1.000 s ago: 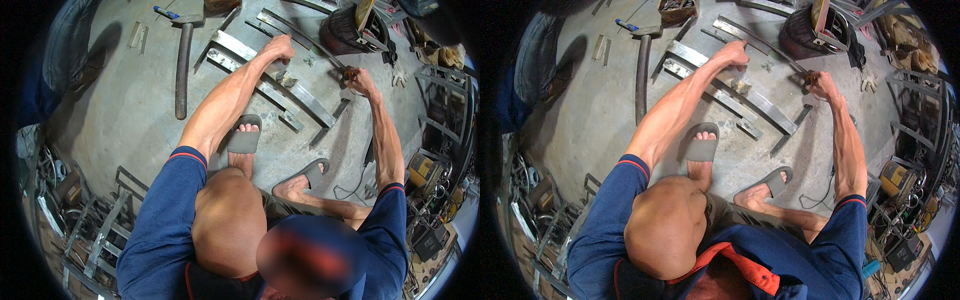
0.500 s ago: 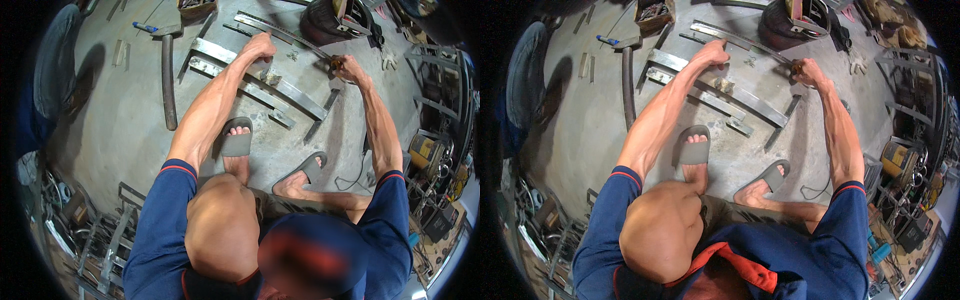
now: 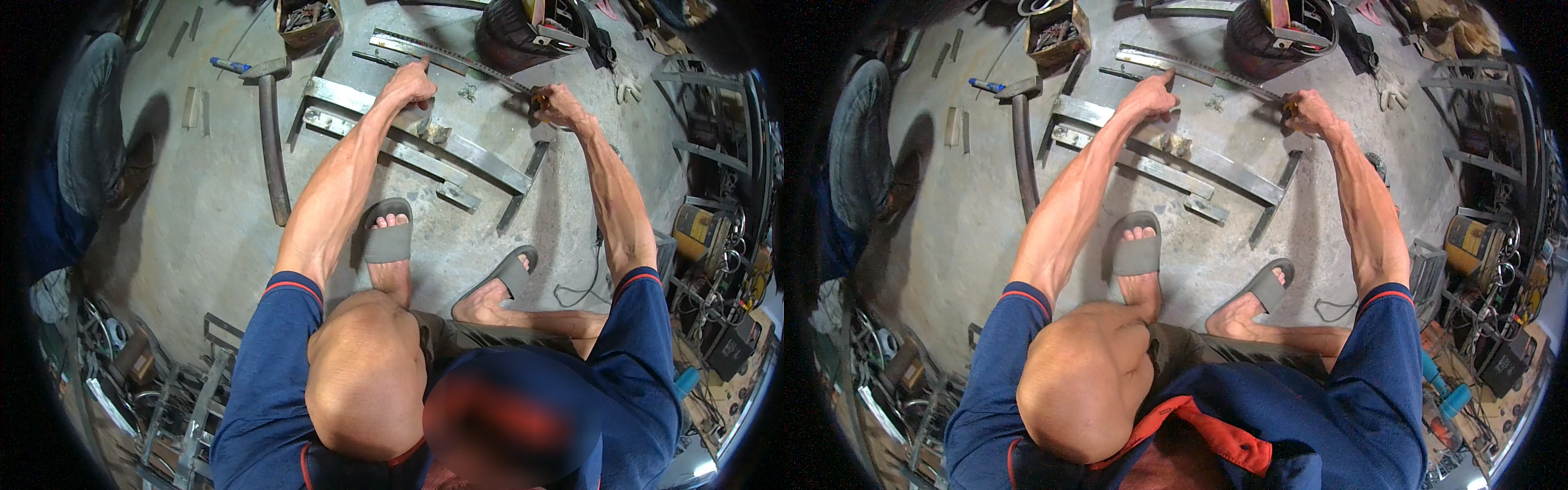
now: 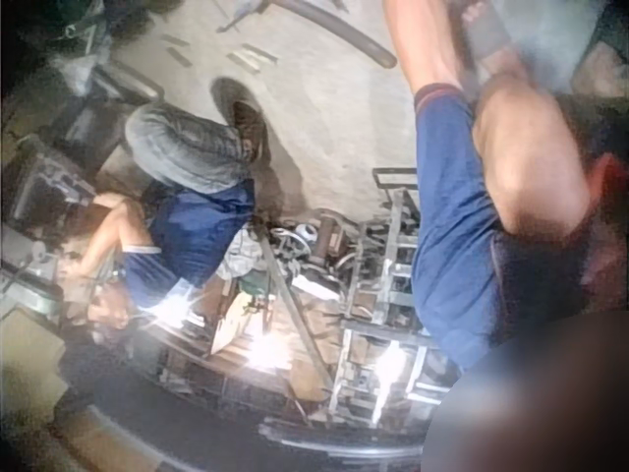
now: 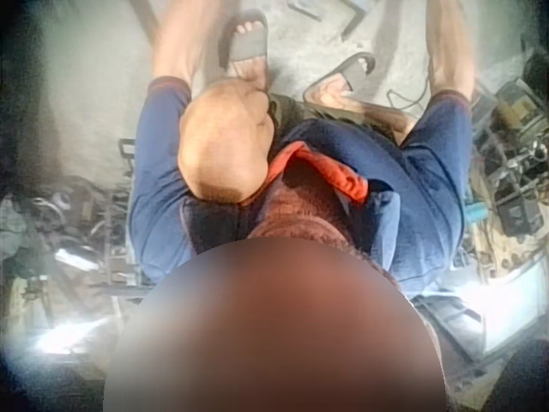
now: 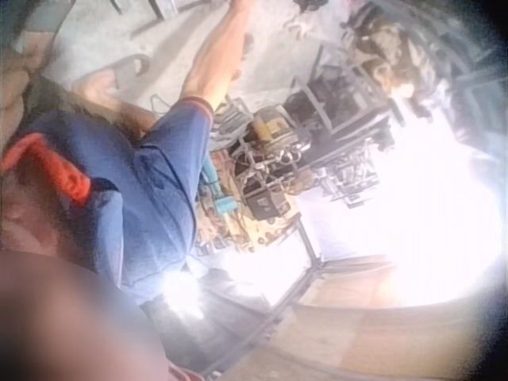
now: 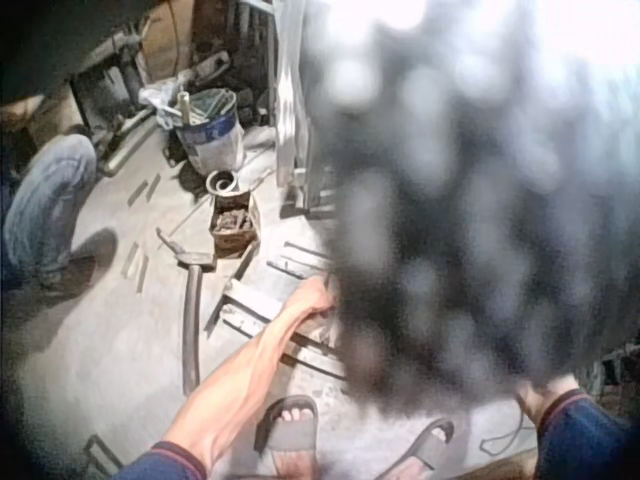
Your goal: The person measures a metal bar with a tape measure, then places it on the floor among other metal pieces. They continue to measure several other metal bars on the floor, adjusting the tape measure and repositioning the bars as needed.
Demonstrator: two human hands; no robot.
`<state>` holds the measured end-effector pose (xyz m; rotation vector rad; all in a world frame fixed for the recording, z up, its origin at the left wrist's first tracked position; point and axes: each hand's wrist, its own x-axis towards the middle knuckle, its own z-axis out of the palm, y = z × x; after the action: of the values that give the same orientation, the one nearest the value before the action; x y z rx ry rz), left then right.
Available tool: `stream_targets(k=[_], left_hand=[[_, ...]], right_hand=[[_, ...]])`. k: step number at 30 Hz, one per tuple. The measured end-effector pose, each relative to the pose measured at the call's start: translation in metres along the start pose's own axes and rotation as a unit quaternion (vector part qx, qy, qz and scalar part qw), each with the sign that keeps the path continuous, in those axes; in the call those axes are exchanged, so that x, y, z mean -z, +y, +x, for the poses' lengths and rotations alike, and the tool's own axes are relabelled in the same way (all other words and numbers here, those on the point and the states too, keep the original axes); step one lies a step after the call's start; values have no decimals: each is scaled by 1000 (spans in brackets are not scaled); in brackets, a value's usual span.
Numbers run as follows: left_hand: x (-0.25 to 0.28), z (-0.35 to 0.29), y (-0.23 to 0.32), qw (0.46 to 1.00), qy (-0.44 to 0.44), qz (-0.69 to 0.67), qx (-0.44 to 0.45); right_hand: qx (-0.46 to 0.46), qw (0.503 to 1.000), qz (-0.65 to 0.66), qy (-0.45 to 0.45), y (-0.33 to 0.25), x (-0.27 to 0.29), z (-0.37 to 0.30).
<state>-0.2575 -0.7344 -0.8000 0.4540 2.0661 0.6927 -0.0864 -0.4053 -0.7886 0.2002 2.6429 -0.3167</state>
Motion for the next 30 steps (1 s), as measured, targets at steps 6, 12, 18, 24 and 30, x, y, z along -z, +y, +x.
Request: stream_targets(k=[6,12,18,24,30], left_hand=[[-1,2,-2,1000,2,-4,-7],[0,4,-3,1000,3,7,-14],[1,4,-5,1000,3,1,-22],[-3,3,-9,997,51,-43,-42],[-10,5,-13,996,60,-58,-29]], right_hand=[[-22,1000,1,-22,0,-1,1],[-6,1000,0,4,4,-7,2],[18,1000,-5,8,-2,-3,0],[-16,1000,13,-13,-5,0,0],[17,1000,14,18,-1,-6,-2]])
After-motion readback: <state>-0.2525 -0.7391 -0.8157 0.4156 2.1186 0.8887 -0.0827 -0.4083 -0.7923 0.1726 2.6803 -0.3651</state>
